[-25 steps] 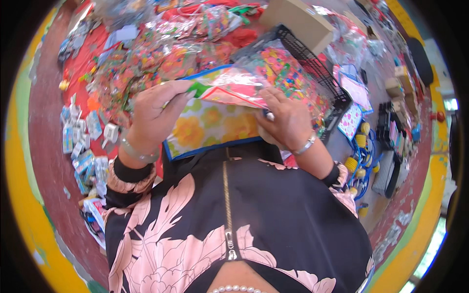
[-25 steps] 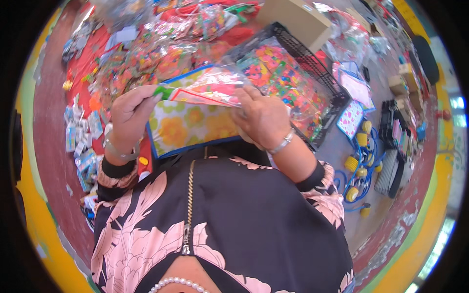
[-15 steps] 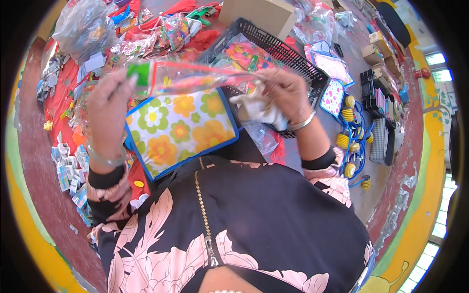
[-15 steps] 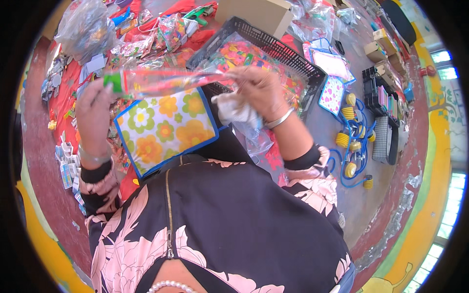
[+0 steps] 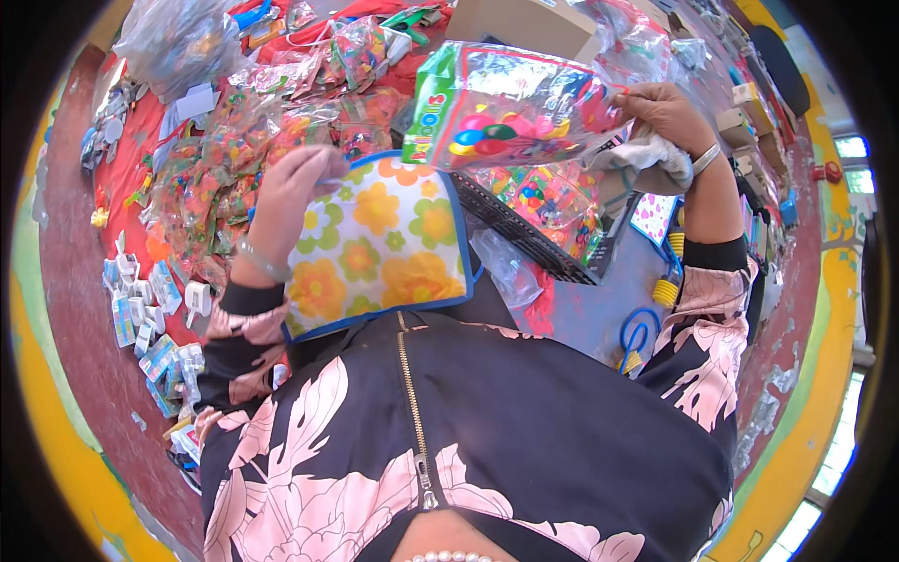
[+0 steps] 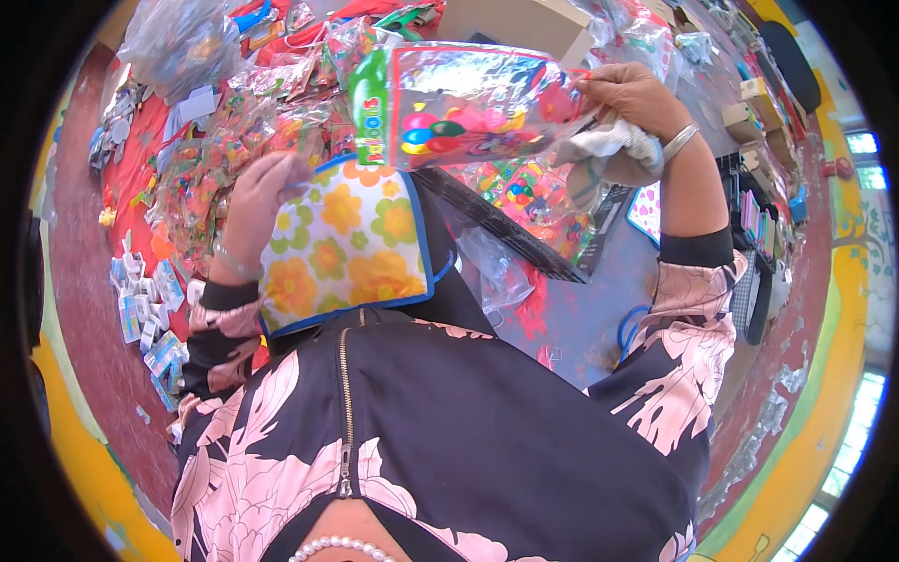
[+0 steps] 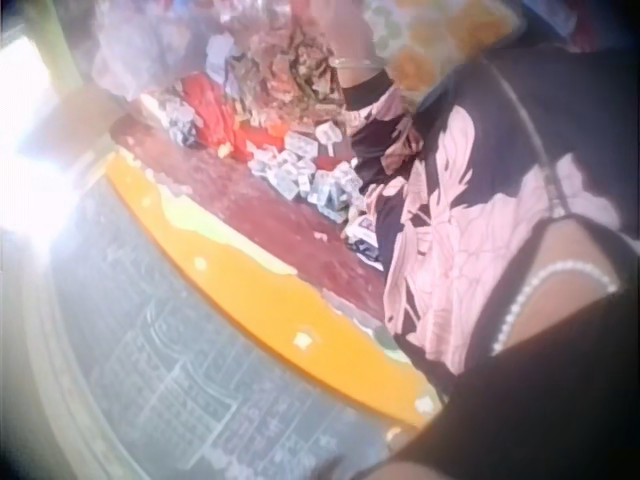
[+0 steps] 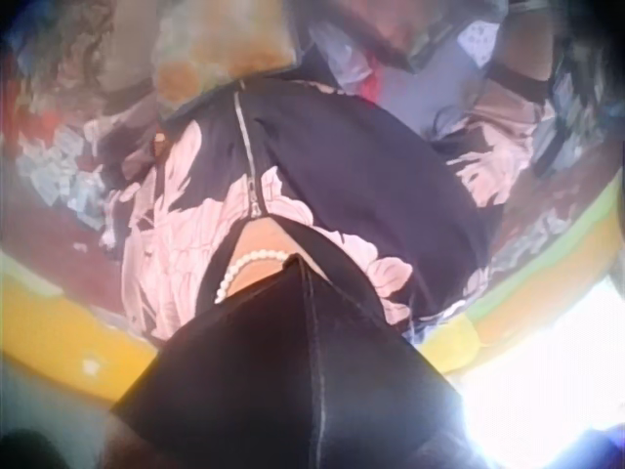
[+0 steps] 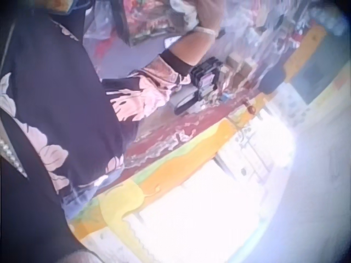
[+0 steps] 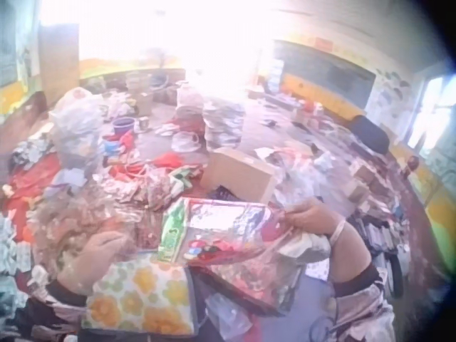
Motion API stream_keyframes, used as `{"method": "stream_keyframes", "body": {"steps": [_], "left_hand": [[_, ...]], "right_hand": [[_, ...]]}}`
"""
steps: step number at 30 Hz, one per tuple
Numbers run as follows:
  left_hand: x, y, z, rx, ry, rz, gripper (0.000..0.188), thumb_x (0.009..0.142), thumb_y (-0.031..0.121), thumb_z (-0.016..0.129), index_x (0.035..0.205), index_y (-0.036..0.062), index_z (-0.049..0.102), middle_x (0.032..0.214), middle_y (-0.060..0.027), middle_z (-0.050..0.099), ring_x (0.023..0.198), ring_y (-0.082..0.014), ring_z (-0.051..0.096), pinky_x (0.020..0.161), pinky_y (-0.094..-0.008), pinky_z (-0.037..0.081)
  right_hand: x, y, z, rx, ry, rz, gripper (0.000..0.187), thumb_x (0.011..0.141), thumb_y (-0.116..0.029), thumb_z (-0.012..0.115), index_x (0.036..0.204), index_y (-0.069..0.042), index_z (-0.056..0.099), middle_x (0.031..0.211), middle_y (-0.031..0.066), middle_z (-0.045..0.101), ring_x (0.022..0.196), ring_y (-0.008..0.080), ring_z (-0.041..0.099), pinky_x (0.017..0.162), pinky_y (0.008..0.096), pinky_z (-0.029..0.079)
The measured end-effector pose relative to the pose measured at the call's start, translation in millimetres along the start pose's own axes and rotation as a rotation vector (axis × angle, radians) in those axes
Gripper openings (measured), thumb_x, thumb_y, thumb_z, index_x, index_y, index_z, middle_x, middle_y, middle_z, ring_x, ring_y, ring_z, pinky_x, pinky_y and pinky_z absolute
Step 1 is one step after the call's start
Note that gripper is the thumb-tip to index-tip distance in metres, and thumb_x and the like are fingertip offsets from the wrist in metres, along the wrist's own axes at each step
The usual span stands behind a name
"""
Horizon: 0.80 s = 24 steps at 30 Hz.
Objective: The person wipes the exterior of multiple colorful, transparent plastic pouches using a white cloth. They pick up each pouch from a pile on the floor, wipe it thoroughly, and place it into a black plastic basket. The process is repeated for several pouches in a repetitive sequence.
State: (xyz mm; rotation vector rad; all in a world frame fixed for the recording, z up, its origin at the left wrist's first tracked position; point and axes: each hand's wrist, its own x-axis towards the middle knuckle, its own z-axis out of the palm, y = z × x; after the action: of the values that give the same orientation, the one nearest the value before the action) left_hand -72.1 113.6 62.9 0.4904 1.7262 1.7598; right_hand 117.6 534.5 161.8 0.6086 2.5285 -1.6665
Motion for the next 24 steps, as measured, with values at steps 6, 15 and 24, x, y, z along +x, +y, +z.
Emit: {"method": "stream_keyframes", "body": {"steps": [6,15,24], "left_hand": [[-55.4,-25.1,-24.6,0.653,0.066,0.29,0.013,0.086,0.005,0.055,0.094,-0.0015,0.063,0.094,-0.0107,0.066,0.096,-0.0226,0.061,0.084,-0.0346,0.047],[-58.5,-33.9,-29.2,0.772,0.072,0.47,0.012,0.08,-0.001,0.056,0.09,-0.0012,0.063,0.093,-0.0128,0.066,0.098,-0.0305,0.06,0.088,-0.0376,0.045],[-56.8,-29.8,-23.8,0.847,0.113,0.466,0.011,0.077,-0.001,0.059,0.088,0.0003,0.063,0.091,-0.0124,0.067,0.094,-0.0307,0.061,0.085,-0.0375,0.046]], "right_hand": [[61.9,17.0,-38.7,-0.074,-0.061,0.058,0.02,0.088,-0.018,0.062,0.093,0.0,0.069,0.076,0.003,0.065,0.065,0.0076,0.057,0.058,0.0219,0.046],[169.3,61.4,24.7,-0.911,0.019,0.13,0.022,0.08,-0.023,0.061,0.095,-0.011,0.071,0.084,0.015,0.067,0.08,0.0272,0.065,0.073,0.0348,0.05],[155.7,138.6,116.2,-1.106,0.085,-0.047,0.024,0.086,-0.026,0.048,0.091,-0.013,0.068,0.088,0.0126,0.067,0.083,0.0296,0.065,0.074,0.0401,0.051]]}}
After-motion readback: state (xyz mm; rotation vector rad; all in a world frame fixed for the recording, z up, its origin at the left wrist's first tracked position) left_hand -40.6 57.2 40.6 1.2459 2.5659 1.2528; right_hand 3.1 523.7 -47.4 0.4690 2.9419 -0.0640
